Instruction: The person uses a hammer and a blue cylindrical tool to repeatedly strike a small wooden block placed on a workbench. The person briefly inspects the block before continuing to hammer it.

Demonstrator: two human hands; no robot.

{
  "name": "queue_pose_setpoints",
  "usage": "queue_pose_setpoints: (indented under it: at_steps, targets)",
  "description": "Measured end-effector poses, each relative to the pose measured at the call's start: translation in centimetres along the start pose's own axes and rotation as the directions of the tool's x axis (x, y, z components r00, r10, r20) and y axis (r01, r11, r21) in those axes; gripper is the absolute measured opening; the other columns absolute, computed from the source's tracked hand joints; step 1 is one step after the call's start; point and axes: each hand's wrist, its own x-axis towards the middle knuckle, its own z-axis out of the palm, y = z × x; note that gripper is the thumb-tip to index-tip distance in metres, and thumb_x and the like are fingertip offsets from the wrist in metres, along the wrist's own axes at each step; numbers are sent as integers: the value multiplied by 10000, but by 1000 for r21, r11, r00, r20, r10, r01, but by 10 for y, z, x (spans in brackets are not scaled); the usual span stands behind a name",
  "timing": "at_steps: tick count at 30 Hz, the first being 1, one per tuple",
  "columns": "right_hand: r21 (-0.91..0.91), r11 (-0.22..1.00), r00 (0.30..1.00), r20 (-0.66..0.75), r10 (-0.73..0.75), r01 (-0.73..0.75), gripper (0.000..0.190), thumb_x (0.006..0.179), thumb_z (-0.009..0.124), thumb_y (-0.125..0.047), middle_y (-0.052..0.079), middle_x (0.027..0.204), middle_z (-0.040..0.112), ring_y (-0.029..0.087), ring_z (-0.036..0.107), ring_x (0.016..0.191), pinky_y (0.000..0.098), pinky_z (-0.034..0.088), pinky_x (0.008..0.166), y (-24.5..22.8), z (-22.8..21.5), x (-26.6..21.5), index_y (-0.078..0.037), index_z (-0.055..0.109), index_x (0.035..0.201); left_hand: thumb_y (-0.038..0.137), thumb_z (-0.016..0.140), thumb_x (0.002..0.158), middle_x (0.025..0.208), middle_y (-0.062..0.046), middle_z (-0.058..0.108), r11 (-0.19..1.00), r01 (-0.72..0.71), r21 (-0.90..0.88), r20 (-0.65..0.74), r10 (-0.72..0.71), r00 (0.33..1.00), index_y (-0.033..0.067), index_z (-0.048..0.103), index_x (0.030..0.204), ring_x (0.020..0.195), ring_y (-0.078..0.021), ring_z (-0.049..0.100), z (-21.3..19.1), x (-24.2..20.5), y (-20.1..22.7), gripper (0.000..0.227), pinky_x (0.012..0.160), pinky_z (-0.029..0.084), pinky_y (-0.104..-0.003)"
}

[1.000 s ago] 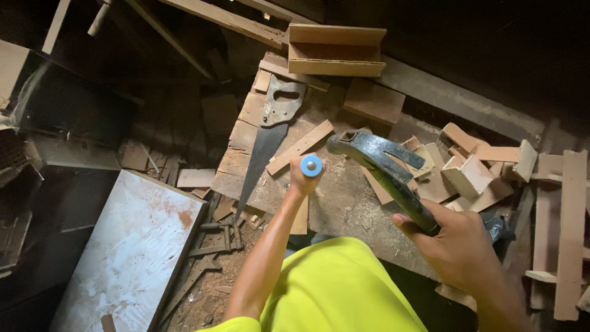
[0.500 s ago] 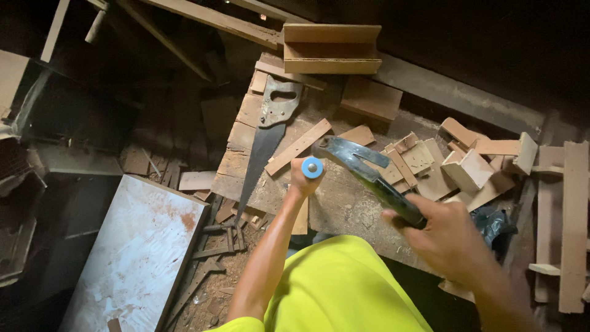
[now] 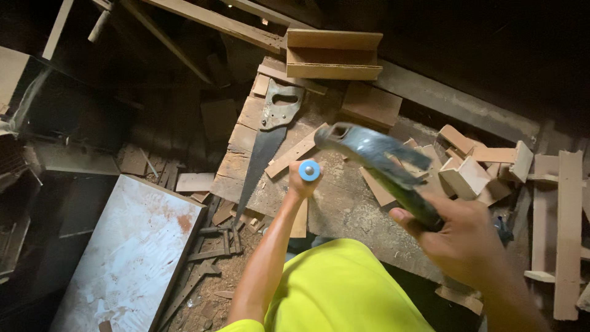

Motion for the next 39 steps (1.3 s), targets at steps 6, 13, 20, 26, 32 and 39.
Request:
queue_pose_setpoints:
  at_steps: [6, 13, 20, 26, 32, 39]
  targets:
    - [-76, 990, 987, 105, 125, -118, 269, 948, 684, -323, 66, 548, 647, 164, 499, 357, 333, 411, 320, -5, 12, 19, -66, 752, 909, 156, 737, 851, 575, -47, 433, 1000, -12, 15, -17, 12, 1000, 56, 492, 634, 509, -151, 433, -6, -4, -1, 342, 509, 385, -324]
    - [-33, 983, 982, -58, -180, 178, 157, 884, 630, -156, 47, 549, 673, 112, 538, 335, 296, 398, 309, 26, 14, 23, -59, 754, 881, 156, 740, 826, 572, -48, 443, 1000, 13, 23, -30, -12, 999, 56, 502, 643, 512, -143, 436, -3, -4, -11, 318, 510, 389, -326]
    - [85, 992, 994, 36, -99, 96, 250, 941, 640, -227, 60, 567, 664, 116, 524, 356, 288, 397, 347, 43, 76, 46, -75, 716, 1124, 155, 757, 807, 550, -43, 472, 994, 77, 75, -47, -74, 996, 63, 535, 626, 516, -133, 457, -1, -3, -20, 301, 511, 417, -314]
    - [-94, 992, 980, 174, 100, -84, 236, 904, 693, -290, 55, 577, 649, 125, 485, 432, 318, 360, 420, 64, 99, 55, -73, 784, 905, 132, 718, 799, 637, -57, 587, 998, -33, -58, 2, 33, 999, 36, 648, 782, 559, -128, 553, -6, -7, -15, 120, 556, 476, -308]
    - [-18, 994, 988, 112, 111, -110, 379, 930, 688, -375, 71, 547, 600, 171, 468, 408, 357, 374, 396, 45, 85, 36, -28, 724, 782, 141, 778, 812, 563, -67, 527, 997, -21, 73, -31, 23, 999, 52, 566, 637, 497, -136, 515, -2, -3, -15, 289, 518, 444, -308]
    - [7, 1000, 999, 42, -19, 18, 280, 940, 596, -296, 79, 516, 638, 180, 604, 360, 356, 474, 391, 41, 97, 28, -36, 693, 901, 135, 762, 786, 617, -62, 628, 999, -42, -11, 17, 42, 999, 66, 653, 709, 540, -141, 606, -6, 0, -7, 150, 539, 482, -299]
